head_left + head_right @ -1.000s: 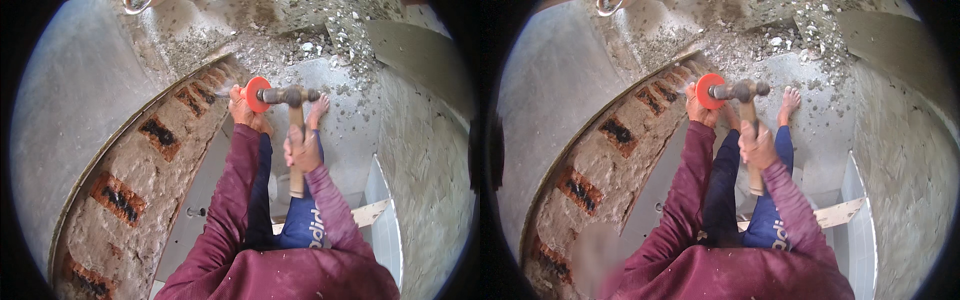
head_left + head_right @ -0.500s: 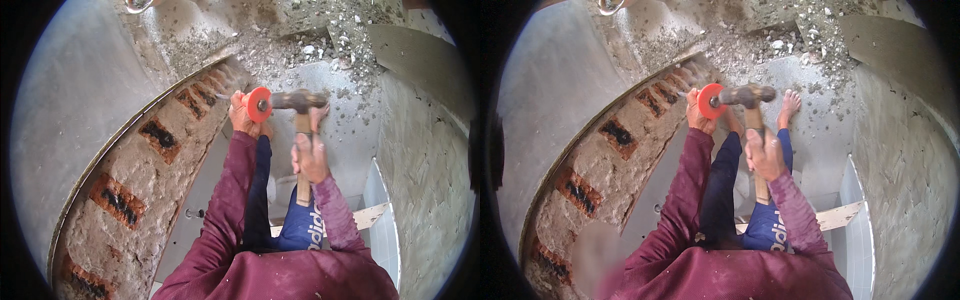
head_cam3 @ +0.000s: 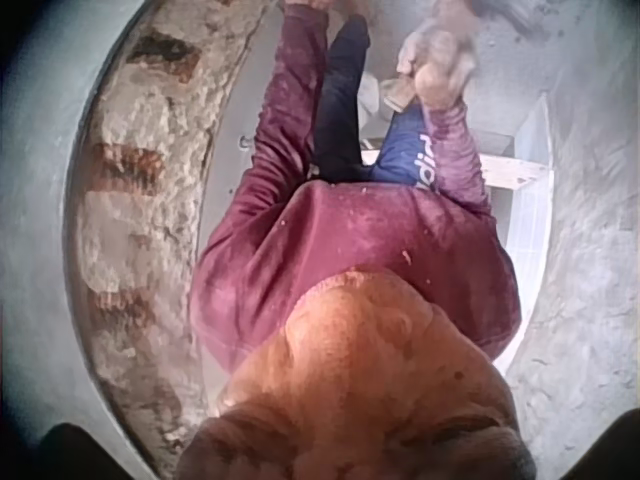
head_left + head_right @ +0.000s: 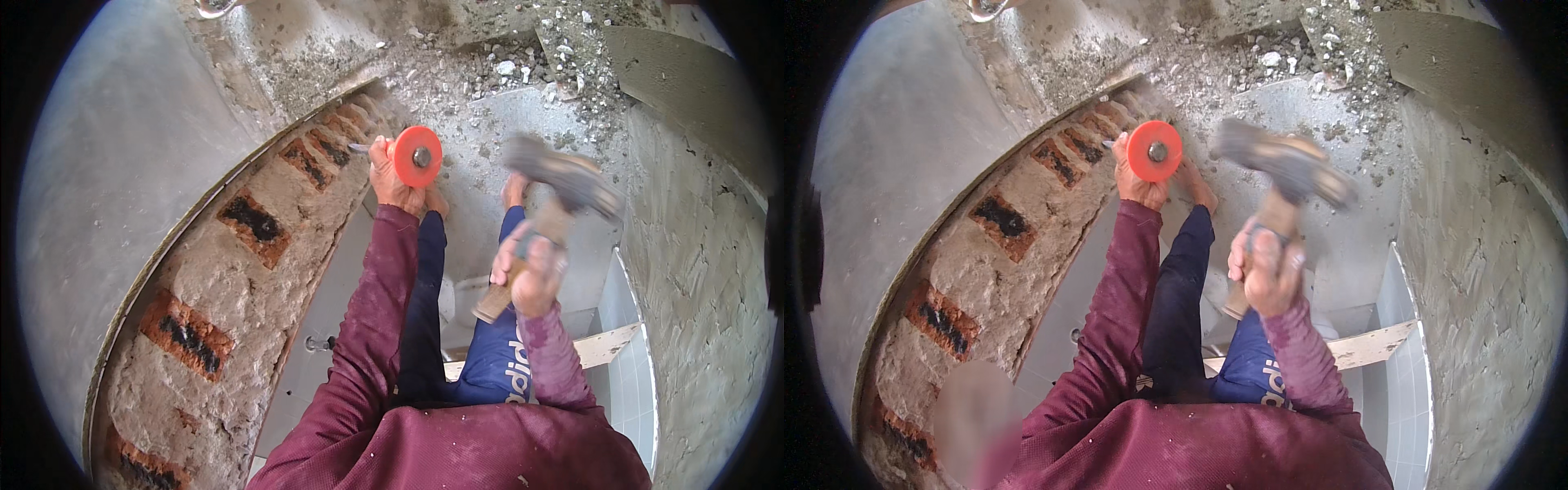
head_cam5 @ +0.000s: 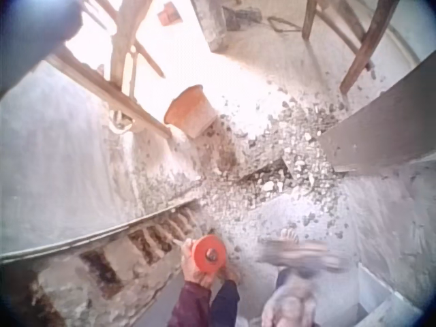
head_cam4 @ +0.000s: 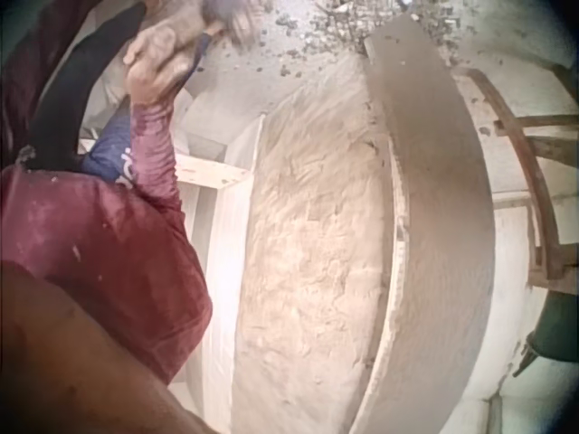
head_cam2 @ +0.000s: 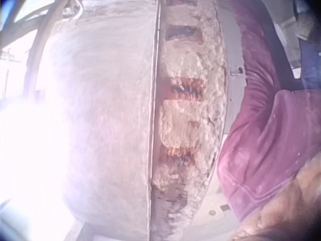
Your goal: The person uses a hammer and chisel to chip away plaster and mortar from a brick wall. They repeatedly strike the chisel to break the surface, occasionally pause to clear debris by hand, and continue removing material along the wall edge.
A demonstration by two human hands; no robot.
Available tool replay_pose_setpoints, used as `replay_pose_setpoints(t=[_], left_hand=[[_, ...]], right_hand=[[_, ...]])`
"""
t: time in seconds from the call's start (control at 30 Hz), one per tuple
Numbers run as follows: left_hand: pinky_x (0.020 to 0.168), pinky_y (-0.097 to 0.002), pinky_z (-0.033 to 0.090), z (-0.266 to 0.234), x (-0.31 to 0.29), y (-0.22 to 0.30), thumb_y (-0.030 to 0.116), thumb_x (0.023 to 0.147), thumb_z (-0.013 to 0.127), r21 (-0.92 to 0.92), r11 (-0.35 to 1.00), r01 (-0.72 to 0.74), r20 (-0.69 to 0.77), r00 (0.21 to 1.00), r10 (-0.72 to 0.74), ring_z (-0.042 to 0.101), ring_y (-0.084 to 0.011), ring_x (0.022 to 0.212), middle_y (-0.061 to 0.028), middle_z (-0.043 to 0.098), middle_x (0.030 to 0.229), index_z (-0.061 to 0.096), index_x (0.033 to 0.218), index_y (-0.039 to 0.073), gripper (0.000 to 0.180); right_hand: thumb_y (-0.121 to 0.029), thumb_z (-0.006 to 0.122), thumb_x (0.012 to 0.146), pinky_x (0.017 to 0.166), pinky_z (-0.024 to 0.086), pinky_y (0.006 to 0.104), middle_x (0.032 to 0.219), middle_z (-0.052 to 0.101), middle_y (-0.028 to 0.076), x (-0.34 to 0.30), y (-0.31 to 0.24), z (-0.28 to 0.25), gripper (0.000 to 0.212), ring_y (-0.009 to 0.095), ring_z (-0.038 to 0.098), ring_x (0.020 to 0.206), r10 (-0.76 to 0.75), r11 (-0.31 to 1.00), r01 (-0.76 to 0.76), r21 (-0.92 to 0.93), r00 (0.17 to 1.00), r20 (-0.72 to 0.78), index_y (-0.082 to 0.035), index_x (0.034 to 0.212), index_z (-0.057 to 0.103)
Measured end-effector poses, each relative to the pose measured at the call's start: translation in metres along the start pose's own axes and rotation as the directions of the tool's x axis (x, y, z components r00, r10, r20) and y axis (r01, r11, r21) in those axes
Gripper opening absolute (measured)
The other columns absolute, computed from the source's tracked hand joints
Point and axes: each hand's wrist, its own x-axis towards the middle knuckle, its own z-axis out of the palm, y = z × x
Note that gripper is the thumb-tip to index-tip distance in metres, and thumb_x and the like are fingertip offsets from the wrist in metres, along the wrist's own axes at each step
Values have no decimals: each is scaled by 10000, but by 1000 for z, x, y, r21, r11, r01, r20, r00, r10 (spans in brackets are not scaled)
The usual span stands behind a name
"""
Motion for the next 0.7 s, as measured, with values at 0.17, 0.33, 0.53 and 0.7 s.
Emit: replay_pose_setpoints(t=[0.17, 0.33, 0.53, 0.7], left_hand=[[590, -259, 503, 11, -2, 1, 260, 946, 466, -9, 1000, -8, -52, 999, 7, 528, -84, 616, 35, 475, 675, 456, 770, 124, 222], [723, -339, 566, -25, 15, 5, 331, 955, 446, -52, 996, 68, 151, 987, -60, 635, -175, 811, -53, 631, 906, 532, 985, 70, 277], [737, -348, 555, -15, 2, 5, 333, 954, 448, -63, 996, 61, 119, 991, -53, 631, -181, 826, -51, 622, 908, 525, 969, 87, 258], [752, -356, 545, -17, -8, 13, 334, 953, 445, -103, 992, 70, 80, 995, -62, 626, -189, 820, -58, 619, 889, 526, 971, 85, 263]], right_hand=[[-371, 480, 926, 425, 414, 314, 586, 483, 32, 12, 62, -19, 375, 153, 477, 446, -280, 804, 329, -495, 944, 174, 2, 967, 470], [-377, 495, 914, 397, 399, 286, 539, 481, 39, 17, 8, -7, 384, 139, 494, 439, 214, 916, -186, -356, 976, 40, 4, 864, 483], [-374, 542, 889, 447, 446, 286, 591, 555, 112, 12, 59, -6, 391, 161, 542, 470, -104, 917, 143, -373, 987, 124, -8, 752, 514], [-255, 502, 920, 442, 415, 268, 567, 532, 71, 11, 12, -2, 305, 143, 492, 456, 223, 927, -201, -317, 974, 33, 14, 777, 493]])
